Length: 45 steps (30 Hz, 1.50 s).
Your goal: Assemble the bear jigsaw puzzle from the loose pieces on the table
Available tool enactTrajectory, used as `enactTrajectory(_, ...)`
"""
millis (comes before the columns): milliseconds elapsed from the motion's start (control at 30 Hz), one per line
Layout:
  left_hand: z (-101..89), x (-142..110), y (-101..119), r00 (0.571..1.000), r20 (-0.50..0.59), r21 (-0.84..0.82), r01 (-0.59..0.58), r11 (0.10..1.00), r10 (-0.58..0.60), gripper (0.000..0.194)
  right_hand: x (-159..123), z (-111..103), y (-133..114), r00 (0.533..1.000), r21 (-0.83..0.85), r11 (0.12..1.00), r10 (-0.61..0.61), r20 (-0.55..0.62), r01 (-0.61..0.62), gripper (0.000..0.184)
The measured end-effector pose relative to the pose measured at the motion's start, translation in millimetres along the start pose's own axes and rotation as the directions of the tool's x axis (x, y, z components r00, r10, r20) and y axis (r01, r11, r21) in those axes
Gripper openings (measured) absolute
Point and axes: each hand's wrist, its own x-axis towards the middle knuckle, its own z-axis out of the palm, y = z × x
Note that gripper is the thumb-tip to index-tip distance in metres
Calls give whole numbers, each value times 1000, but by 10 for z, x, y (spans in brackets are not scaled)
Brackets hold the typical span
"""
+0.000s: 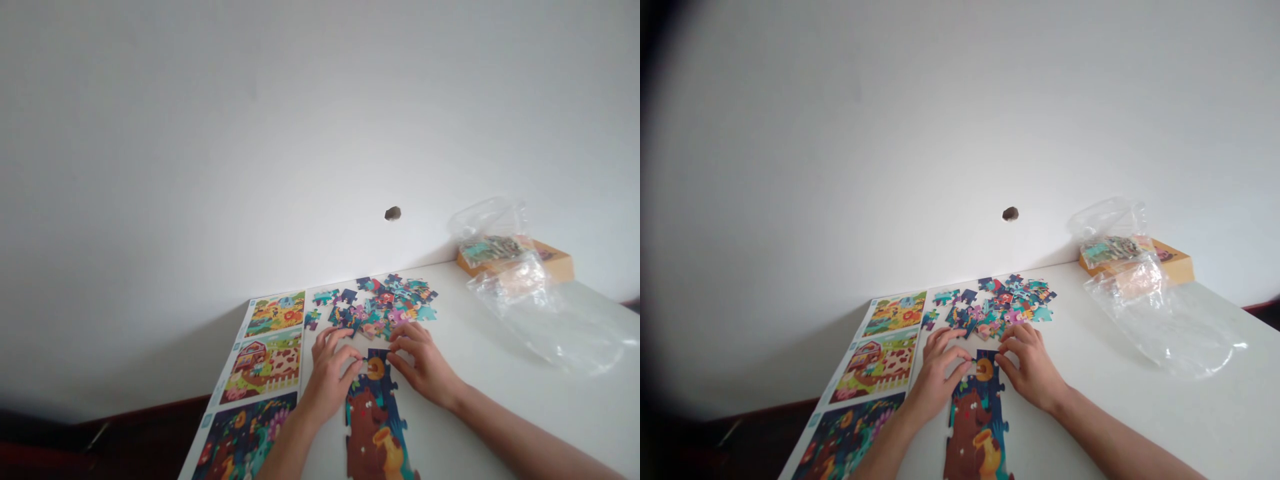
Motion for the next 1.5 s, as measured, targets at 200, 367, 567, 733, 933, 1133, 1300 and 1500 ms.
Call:
enactTrajectory(200, 25, 0, 1, 1000, 0, -17, 4, 1000, -4, 9, 10, 23, 30, 1000, -49, 999, 17, 19, -16, 12)
enactTrajectory(367, 16, 5, 21, 1000, 19, -17, 18, 1000, -18, 9, 19, 37, 46, 999, -74, 997, 29, 35, -26, 13)
enactTrajectory(567, 5, 10, 35, 999, 27, -8, 35, 999, -35, 8, 16, 41, 33, 999, -99, 995, 25, 38, -21, 30)
enactTrajectory(733, 10, 8, 29, 999, 32, -3, 39, 999, -38, 8, 16, 45, 45, 999, -136, 991, 3, 44, 3, 32)
enactTrajectory(933, 23, -3, 25, 998, 40, 10, 47, 999, -48, 8, 11, 65, 74, 999, -157, 987, -17, 36, 22, 29)
enactTrajectory(1133, 4, -6, 37, 997, 43, 14, 69, 998, -69, 7, 10, 61, 78, 999, -164, 986, -2, 45, 9, 27)
enactTrajectory(1300, -71, -9, 97, 996, 86, -20, 10, 1000, -8, 51, 5, 72, 103, 999, -166, 986, -7, 37, 13, 23)
enactTrajectory(1500, -105, -14, 153, 989, 137, -7, -61, 998, 61, 34, 4, 77, 95, 1000, -172, 985, -9, 30, 14, 24)
